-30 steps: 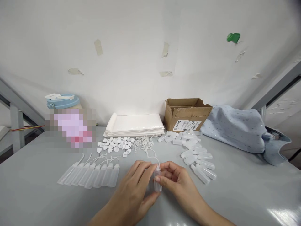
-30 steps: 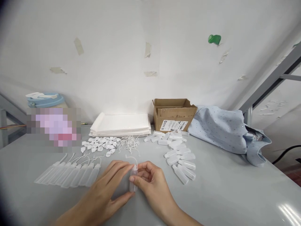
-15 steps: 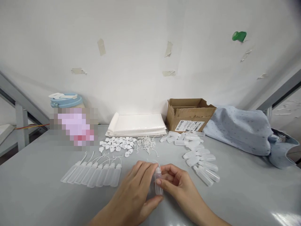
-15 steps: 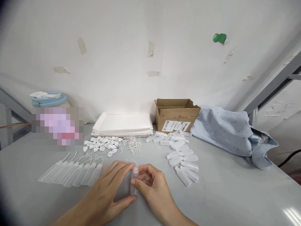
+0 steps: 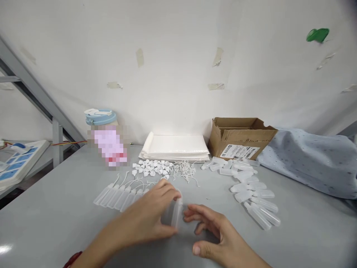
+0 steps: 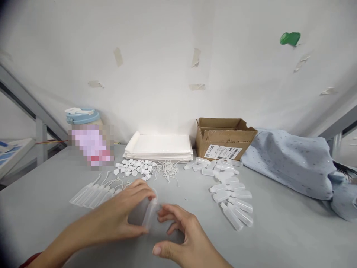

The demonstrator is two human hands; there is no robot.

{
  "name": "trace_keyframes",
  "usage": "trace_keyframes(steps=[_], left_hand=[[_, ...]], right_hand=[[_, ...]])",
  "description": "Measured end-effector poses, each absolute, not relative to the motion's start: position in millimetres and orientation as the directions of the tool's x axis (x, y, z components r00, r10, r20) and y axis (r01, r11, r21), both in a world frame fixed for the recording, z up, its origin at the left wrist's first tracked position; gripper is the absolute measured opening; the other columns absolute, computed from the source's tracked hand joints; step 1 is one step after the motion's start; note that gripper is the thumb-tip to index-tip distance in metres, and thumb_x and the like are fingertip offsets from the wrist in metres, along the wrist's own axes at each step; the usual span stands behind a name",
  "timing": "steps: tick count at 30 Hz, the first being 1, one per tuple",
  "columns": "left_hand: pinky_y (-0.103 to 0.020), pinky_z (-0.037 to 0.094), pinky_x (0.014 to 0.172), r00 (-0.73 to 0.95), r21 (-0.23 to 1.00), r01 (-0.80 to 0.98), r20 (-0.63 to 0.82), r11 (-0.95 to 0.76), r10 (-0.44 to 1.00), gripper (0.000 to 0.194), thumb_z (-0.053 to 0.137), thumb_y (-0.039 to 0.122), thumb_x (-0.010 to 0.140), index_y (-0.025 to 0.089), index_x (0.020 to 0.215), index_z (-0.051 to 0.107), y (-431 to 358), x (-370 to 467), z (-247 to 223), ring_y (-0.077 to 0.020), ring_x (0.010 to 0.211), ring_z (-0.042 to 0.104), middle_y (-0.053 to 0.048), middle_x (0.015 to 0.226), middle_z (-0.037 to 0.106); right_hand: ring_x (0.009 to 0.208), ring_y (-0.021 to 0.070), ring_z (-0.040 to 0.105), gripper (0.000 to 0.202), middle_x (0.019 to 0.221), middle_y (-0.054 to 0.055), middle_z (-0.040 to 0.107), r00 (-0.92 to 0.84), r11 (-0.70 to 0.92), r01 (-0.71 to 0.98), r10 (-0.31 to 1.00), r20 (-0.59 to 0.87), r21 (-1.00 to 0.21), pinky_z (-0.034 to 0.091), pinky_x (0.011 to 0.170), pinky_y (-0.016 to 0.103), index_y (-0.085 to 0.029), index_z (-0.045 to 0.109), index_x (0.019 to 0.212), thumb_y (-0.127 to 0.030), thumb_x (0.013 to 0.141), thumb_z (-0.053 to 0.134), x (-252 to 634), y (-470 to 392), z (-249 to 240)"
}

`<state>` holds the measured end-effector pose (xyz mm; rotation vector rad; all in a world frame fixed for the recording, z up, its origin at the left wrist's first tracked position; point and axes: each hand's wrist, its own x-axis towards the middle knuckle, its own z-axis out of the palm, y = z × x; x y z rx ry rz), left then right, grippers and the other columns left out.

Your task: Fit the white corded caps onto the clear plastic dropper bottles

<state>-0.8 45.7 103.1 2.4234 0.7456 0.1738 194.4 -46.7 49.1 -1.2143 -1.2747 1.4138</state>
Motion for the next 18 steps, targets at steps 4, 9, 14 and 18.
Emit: trace_keyframes(steps=[4, 9, 14, 18], left_hand=[[-0.033, 0.042, 0.082, 0.784, 0.516, 0.572, -0.115, -0.638, 0.610, 0.032, 0.064, 0.019, 0.071, 0.022, 0.100, 0.052, 59.1, -20.1, 104.6, -0.0226, 0.100, 0.043, -0.002, 0.102, 0.052], [-0.034, 0.041, 0.081, 0.745, 0.452, 0.642, -0.180, -0.619, 0.642, 0.028, 0.062, 0.021, 0.072, 0.021, 0.098, 0.052, 64.4, -28.1, 101.0, -0.0232, 0.100, 0.042, -0.002, 0.100, 0.052], [-0.034, 0.040, 0.083, 0.738, 0.451, 0.652, -0.193, -0.610, 0.646, 0.030, 0.062, 0.021, 0.071, 0.023, 0.099, 0.051, 67.3, -28.9, 99.8, -0.0232, 0.101, 0.041, -0.003, 0.104, 0.050], [-0.034, 0.040, 0.085, 0.733, 0.450, 0.661, -0.218, -0.600, 0.644, 0.030, 0.063, 0.025, 0.072, 0.023, 0.099, 0.051, 68.6, -31.3, 101.1, -0.0235, 0.104, 0.039, -0.002, 0.105, 0.050]], right_hand=[[0.106, 0.0273, 0.059, 0.063, 0.120, 0.014, 0.062, -0.125, -0.077, 0.079, 0.988, -0.086, -0.994, 0.049, 0.083, 0.040, -0.022, 0.056, 0.123, -0.042, 0.067, 0.077, 198.9, -48.8, 51.7], [0.094, 0.0226, 0.062, 0.052, 0.114, 0.011, 0.065, -0.082, -0.082, 0.124, 0.992, -0.092, -0.989, 0.051, 0.079, 0.037, -0.023, 0.058, 0.120, -0.040, 0.073, 0.073, 204.0, -47.0, 60.3], [0.090, 0.0221, 0.062, 0.046, 0.108, 0.010, 0.067, -0.080, -0.065, 0.167, 0.994, -0.079, -0.984, 0.052, 0.076, 0.036, -0.023, 0.060, 0.117, -0.042, 0.076, 0.068, 206.2, -47.9, 62.8], [0.091, 0.0215, 0.062, 0.041, 0.108, 0.010, 0.067, -0.068, -0.049, 0.177, 0.996, -0.062, -0.983, 0.052, 0.075, 0.035, -0.023, 0.060, 0.117, -0.040, 0.080, 0.064, 206.7, -49.3, 63.9]])
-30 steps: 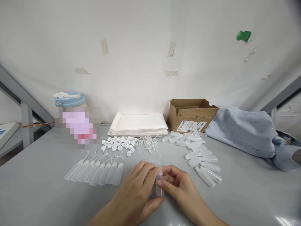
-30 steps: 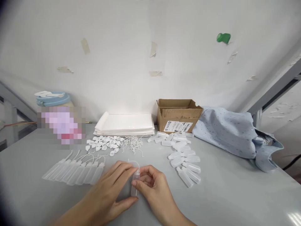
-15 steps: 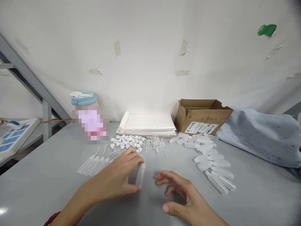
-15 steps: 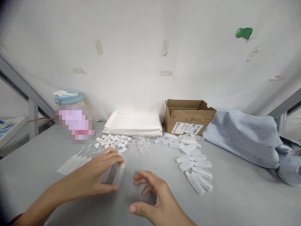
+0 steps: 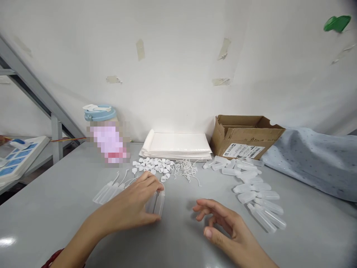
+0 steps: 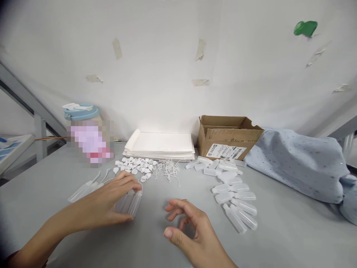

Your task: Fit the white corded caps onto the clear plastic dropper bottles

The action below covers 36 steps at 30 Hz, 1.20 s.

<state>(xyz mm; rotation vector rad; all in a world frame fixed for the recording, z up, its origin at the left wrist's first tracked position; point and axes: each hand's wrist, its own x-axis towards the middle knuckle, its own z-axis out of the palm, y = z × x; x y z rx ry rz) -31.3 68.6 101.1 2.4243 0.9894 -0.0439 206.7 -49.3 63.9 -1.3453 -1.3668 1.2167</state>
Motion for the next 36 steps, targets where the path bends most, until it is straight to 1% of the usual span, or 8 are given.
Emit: trace_keyframes(steps=[6, 11, 14, 19, 25, 28, 33, 36], left_hand=[[-0.035, 0.040, 0.085, 0.719, 0.421, 0.682, -0.235, -0.599, 0.654, 0.031, 0.064, 0.027, 0.072, 0.024, 0.100, 0.051, 68.7, -35.2, 98.0, -0.0236, 0.103, 0.038, -0.002, 0.104, 0.048], [-0.036, 0.039, 0.087, 0.712, 0.411, 0.689, -0.229, -0.597, 0.664, 0.031, 0.063, 0.028, 0.072, 0.024, 0.101, 0.052, 68.7, -35.7, 96.2, -0.0243, 0.104, 0.037, -0.002, 0.105, 0.046], [-0.036, 0.039, 0.086, 0.704, 0.412, 0.698, -0.239, -0.586, 0.669, 0.032, 0.063, 0.028, 0.072, 0.025, 0.102, 0.053, 69.2, -36.3, 96.5, -0.0242, 0.105, 0.037, -0.002, 0.105, 0.046], [-0.036, 0.040, 0.087, 0.700, 0.428, 0.700, -0.252, -0.572, 0.668, 0.035, 0.065, 0.034, 0.073, 0.027, 0.105, 0.052, 70.3, -38.6, 95.8, -0.0239, 0.105, 0.037, -0.002, 0.107, 0.045], [-0.035, 0.040, 0.087, 0.692, 0.436, 0.707, -0.264, -0.556, 0.672, 0.038, 0.068, 0.034, 0.071, 0.027, 0.106, 0.053, 70.5, -39.1, 96.2, -0.0236, 0.106, 0.037, -0.001, 0.108, 0.045], [-0.035, 0.040, 0.087, 0.695, 0.441, 0.702, -0.252, -0.559, 0.674, 0.040, 0.069, 0.035, 0.071, 0.027, 0.107, 0.053, 70.7, -39.2, 96.0, -0.0239, 0.106, 0.037, -0.002, 0.109, 0.045], [-0.035, 0.041, 0.084, 0.709, 0.456, 0.681, -0.214, -0.573, 0.672, 0.039, 0.069, 0.036, 0.070, 0.027, 0.106, 0.054, 68.9, -41.3, 94.9, -0.0245, 0.105, 0.039, -0.002, 0.107, 0.047], [-0.032, 0.044, 0.079, 0.712, 0.476, 0.673, -0.212, -0.566, 0.669, 0.040, 0.068, 0.040, 0.072, 0.028, 0.107, 0.053, 67.6, -41.9, 97.2, -0.0246, 0.104, 0.041, -0.002, 0.108, 0.048]], right_hand=[[0.087, 0.0207, 0.062, 0.034, 0.103, 0.008, 0.068, -0.012, -0.044, 0.190, 0.999, -0.047, -0.981, 0.052, 0.073, 0.034, -0.025, 0.063, 0.111, -0.041, 0.082, 0.060, 206.3, -49.3, 66.0], [0.094, 0.0223, 0.062, 0.035, 0.099, 0.008, 0.068, -0.051, -0.020, 0.208, 0.998, -0.031, -0.978, 0.052, 0.075, 0.034, -0.026, 0.062, 0.113, -0.045, 0.085, 0.055, 209.1, -49.3, 64.3], [0.095, 0.0224, 0.062, 0.036, 0.100, 0.008, 0.067, -0.046, -0.029, 0.215, 0.998, -0.040, -0.976, 0.052, 0.077, 0.034, -0.026, 0.062, 0.114, -0.048, 0.086, 0.053, 210.6, -50.0, 62.4], [0.093, 0.0220, 0.062, 0.039, 0.100, 0.008, 0.067, -0.051, -0.044, 0.228, 0.997, -0.057, -0.973, 0.051, 0.078, 0.036, -0.026, 0.062, 0.114, -0.051, 0.085, 0.053, 209.8, -50.3, 62.1], [0.087, 0.0206, 0.062, 0.041, 0.099, 0.007, 0.068, 0.009, -0.064, 0.200, 0.998, -0.063, -0.978, 0.050, 0.075, 0.034, -0.026, 0.065, 0.109, -0.055, 0.083, 0.054, 205.9, -50.7, 66.1], [0.088, 0.0216, 0.062, 0.043, 0.097, 0.008, 0.068, 0.021, -0.074, 0.182, 0.997, -0.071, -0.980, 0.050, 0.075, 0.035, -0.025, 0.065, 0.109, -0.057, 0.082, 0.054, 205.7, -50.7, 66.3], [0.084, 0.0210, 0.061, 0.042, 0.099, 0.008, 0.068, 0.028, -0.067, 0.196, 0.998, -0.063, -0.978, 0.050, 0.074, 0.035, -0.024, 0.065, 0.108, -0.055, 0.082, 0.054, 206.7, -50.2, 67.5], [0.084, 0.0206, 0.061, 0.039, 0.098, 0.008, 0.068, 0.031, -0.068, 0.204, 0.998, -0.063, -0.977, 0.051, 0.074, 0.035, -0.024, 0.065, 0.108, -0.052, 0.083, 0.054, 207.5, -50.4, 68.0]])
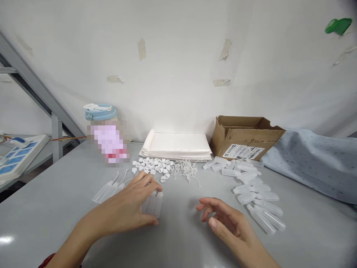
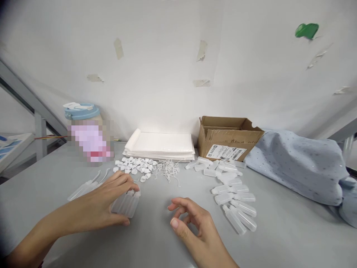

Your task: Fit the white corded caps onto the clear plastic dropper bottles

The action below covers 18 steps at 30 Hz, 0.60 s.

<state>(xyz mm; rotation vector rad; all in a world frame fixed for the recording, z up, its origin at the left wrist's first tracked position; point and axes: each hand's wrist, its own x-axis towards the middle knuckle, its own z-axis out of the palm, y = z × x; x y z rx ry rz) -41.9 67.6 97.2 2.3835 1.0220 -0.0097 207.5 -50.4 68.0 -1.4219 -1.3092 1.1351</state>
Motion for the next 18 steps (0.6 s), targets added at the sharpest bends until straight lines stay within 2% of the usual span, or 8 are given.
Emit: trace_keyframes(steps=[3, 6, 9, 13, 18], left_hand=[[-0.030, 0.045, 0.075, 0.698, 0.499, 0.671, -0.176, -0.549, 0.694, 0.031, 0.059, 0.042, 0.081, 0.028, 0.108, 0.052, 70.6, -40.0, 100.7, -0.0239, 0.103, 0.043, -0.003, 0.108, 0.049], [-0.034, 0.043, 0.083, 0.677, 0.475, 0.675, -0.094, -0.565, 0.730, 0.022, 0.041, 0.037, 0.092, 0.027, 0.107, 0.054, 78.2, -35.7, 101.9, -0.0230, 0.103, 0.042, -0.003, 0.104, 0.052], [-0.037, 0.040, 0.088, 0.685, 0.446, 0.674, -0.079, -0.589, 0.724, 0.029, 0.031, 0.031, 0.095, 0.027, 0.105, 0.058, 86.2, -31.1, 99.1, -0.0230, 0.102, 0.042, -0.004, 0.100, 0.052], [-0.039, 0.040, 0.087, 0.681, 0.416, 0.690, -0.097, -0.592, 0.726, 0.036, 0.028, 0.026, 0.094, 0.026, 0.106, 0.062, 92.1, -26.8, 90.7, -0.0234, 0.100, 0.042, -0.004, 0.098, 0.052], [-0.041, 0.040, 0.086, 0.661, 0.388, 0.708, -0.070, -0.590, 0.747, 0.040, 0.026, 0.023, 0.093, 0.023, 0.109, 0.062, 93.3, -23.5, 83.5, -0.0242, 0.098, 0.042, -0.005, 0.093, 0.051]], right_hand=[[0.086, 0.0213, 0.062, 0.040, 0.099, 0.008, 0.068, 0.045, -0.091, 0.213, 0.996, -0.083, -0.973, 0.051, 0.076, 0.035, -0.024, 0.065, 0.110, -0.051, 0.082, 0.055, 209.7, -51.0, 66.6], [0.090, 0.0224, 0.062, 0.041, 0.098, 0.009, 0.067, 0.031, -0.101, 0.240, 0.995, -0.096, -0.966, 0.052, 0.077, 0.036, -0.025, 0.063, 0.112, -0.052, 0.083, 0.053, 213.0, -51.0, 65.0], [0.093, 0.0231, 0.063, 0.041, 0.097, 0.008, 0.068, -0.001, -0.084, 0.256, 0.996, -0.087, -0.963, 0.053, 0.077, 0.035, -0.025, 0.063, 0.112, -0.053, 0.084, 0.052, 215.4, -51.1, 65.8], [0.094, 0.0236, 0.063, 0.041, 0.095, 0.008, 0.068, 0.039, -0.088, 0.252, 0.996, -0.081, -0.964, 0.053, 0.077, 0.035, -0.026, 0.065, 0.109, -0.054, 0.083, 0.052, 216.0, -53.0, 69.9], [0.092, 0.0231, 0.063, 0.042, 0.097, 0.008, 0.068, 0.006, -0.079, 0.269, 0.997, -0.080, -0.960, 0.053, 0.079, 0.037, -0.026, 0.064, 0.111, -0.055, 0.084, 0.050, 217.3, -54.9, 71.8]])
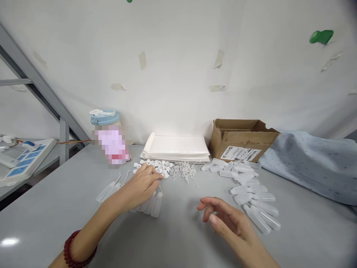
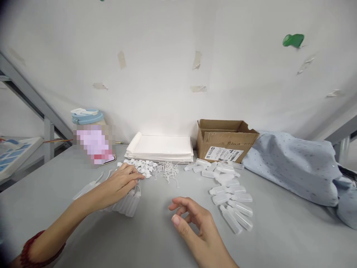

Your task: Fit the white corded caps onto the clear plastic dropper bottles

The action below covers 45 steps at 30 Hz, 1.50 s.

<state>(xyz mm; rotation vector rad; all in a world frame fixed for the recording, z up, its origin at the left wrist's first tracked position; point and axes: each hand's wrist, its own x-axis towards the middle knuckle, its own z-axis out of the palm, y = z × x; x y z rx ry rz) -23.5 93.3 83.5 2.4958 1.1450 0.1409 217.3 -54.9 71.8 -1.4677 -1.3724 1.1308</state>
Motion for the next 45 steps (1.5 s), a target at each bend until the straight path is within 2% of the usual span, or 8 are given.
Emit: trace_keyframes(steps=[8, 12, 15, 18, 23, 28, 35, 45], left_hand=[[-0.041, 0.041, 0.086, 0.649, 0.405, 0.708, -0.047, -0.579, 0.760, 0.035, 0.030, 0.024, 0.092, 0.021, 0.097, 0.064, 92.1, -22.1, 85.7, -0.0246, 0.096, 0.042, -0.005, 0.091, 0.051], [-0.041, 0.042, 0.084, 0.649, 0.416, 0.690, 0.008, -0.593, 0.761, 0.035, 0.029, 0.024, 0.093, 0.021, 0.102, 0.063, 90.2, -24.4, 84.2, -0.0241, 0.095, 0.043, -0.005, 0.092, 0.053], [-0.041, 0.042, 0.084, 0.658, 0.410, 0.672, 0.053, -0.617, 0.751, 0.034, 0.028, 0.023, 0.093, 0.020, 0.101, 0.062, 88.5, -22.0, 84.1, -0.0242, 0.096, 0.043, -0.006, 0.095, 0.054], [-0.041, 0.042, 0.082, 0.663, 0.378, 0.666, 0.096, -0.643, 0.743, 0.032, 0.030, 0.023, 0.092, 0.020, 0.099, 0.062, 89.8, -14.7, 85.2, -0.0253, 0.097, 0.043, -0.007, 0.096, 0.055], [-0.041, 0.043, 0.081, 0.673, 0.264, 0.672, 0.174, -0.692, 0.719, 0.031, 0.034, 0.020, 0.091, 0.017, 0.098, 0.064, 103.3, 0.3, 89.1, -0.0268, 0.097, 0.044, -0.009, 0.093, 0.057], [-0.043, 0.042, 0.080, 0.718, 0.169, 0.661, 0.141, -0.731, 0.682, 0.028, 0.040, 0.015, 0.087, 0.015, 0.095, 0.066, 119.9, 12.1, 91.9, -0.0278, 0.094, 0.045, -0.011, 0.090, 0.057], [-0.041, 0.040, 0.078, 0.754, 0.186, 0.625, 0.105, -0.758, 0.648, 0.022, 0.045, 0.012, 0.086, 0.015, 0.080, 0.066, 132.4, 18.4, 85.5, -0.0278, 0.092, 0.044, -0.011, 0.087, 0.057], [-0.036, 0.043, 0.083, 0.667, 0.437, 0.615, 0.156, -0.657, 0.729, 0.021, 0.044, 0.027, 0.092, 0.022, 0.093, 0.064, 128.2, 10.0, 101.2, -0.0229, 0.098, 0.046, -0.004, 0.095, 0.059]], right_hand=[[0.087, 0.0224, 0.064, 0.038, 0.095, 0.007, 0.069, 0.074, -0.068, 0.284, 0.996, -0.048, -0.956, 0.055, 0.073, 0.035, -0.026, 0.066, 0.107, -0.053, 0.084, 0.051, 214.5, -54.6, 75.1], [0.075, 0.0191, 0.064, 0.033, 0.097, 0.006, 0.069, 0.150, -0.025, 0.442, 0.988, 0.047, -0.897, 0.055, 0.059, 0.028, -0.026, 0.065, 0.105, -0.049, 0.085, 0.051, 223.3, -49.2, 78.1], [0.072, 0.0186, 0.063, 0.026, 0.103, 0.007, 0.067, 0.107, 0.087, 0.680, 0.970, 0.216, -0.728, 0.051, 0.046, 0.025, -0.026, 0.062, 0.106, -0.041, 0.088, 0.050, 240.3, -41.4, 73.9], [0.091, 0.0230, 0.064, 0.022, 0.109, 0.009, 0.064, 0.030, 0.180, 0.835, 0.929, 0.368, -0.520, 0.057, 0.068, 0.033, -0.024, 0.060, 0.107, -0.031, 0.090, 0.047, 259.6, -32.9, 64.4], [0.095, 0.0260, 0.063, 0.024, 0.104, 0.011, 0.065, -0.079, 0.220, 0.940, 0.885, 0.459, -0.262, 0.055, 0.076, 0.040, -0.022, 0.060, 0.106, -0.024, 0.092, 0.041, 278.7, -23.0, 49.5], [0.095, 0.0290, 0.061, 0.026, 0.105, 0.015, 0.064, -0.127, 0.210, 0.970, 0.871, 0.474, -0.126, 0.052, 0.077, 0.047, -0.017, 0.059, 0.106, -0.025, 0.093, 0.037, 283.1, -18.5, 41.9], [0.099, 0.0298, 0.058, 0.026, 0.108, 0.016, 0.061, -0.122, 0.185, 0.976, 0.898, 0.422, -0.112, 0.051, 0.079, 0.048, -0.014, 0.057, 0.108, -0.025, 0.094, 0.038, 286.4, -16.1, 39.1], [0.099, 0.0281, 0.057, 0.024, 0.109, 0.015, 0.060, -0.118, 0.191, 0.970, 0.912, 0.392, -0.153, 0.050, 0.081, 0.046, -0.016, 0.056, 0.110, -0.024, 0.094, 0.039, 279.8, -15.3, 43.8]])
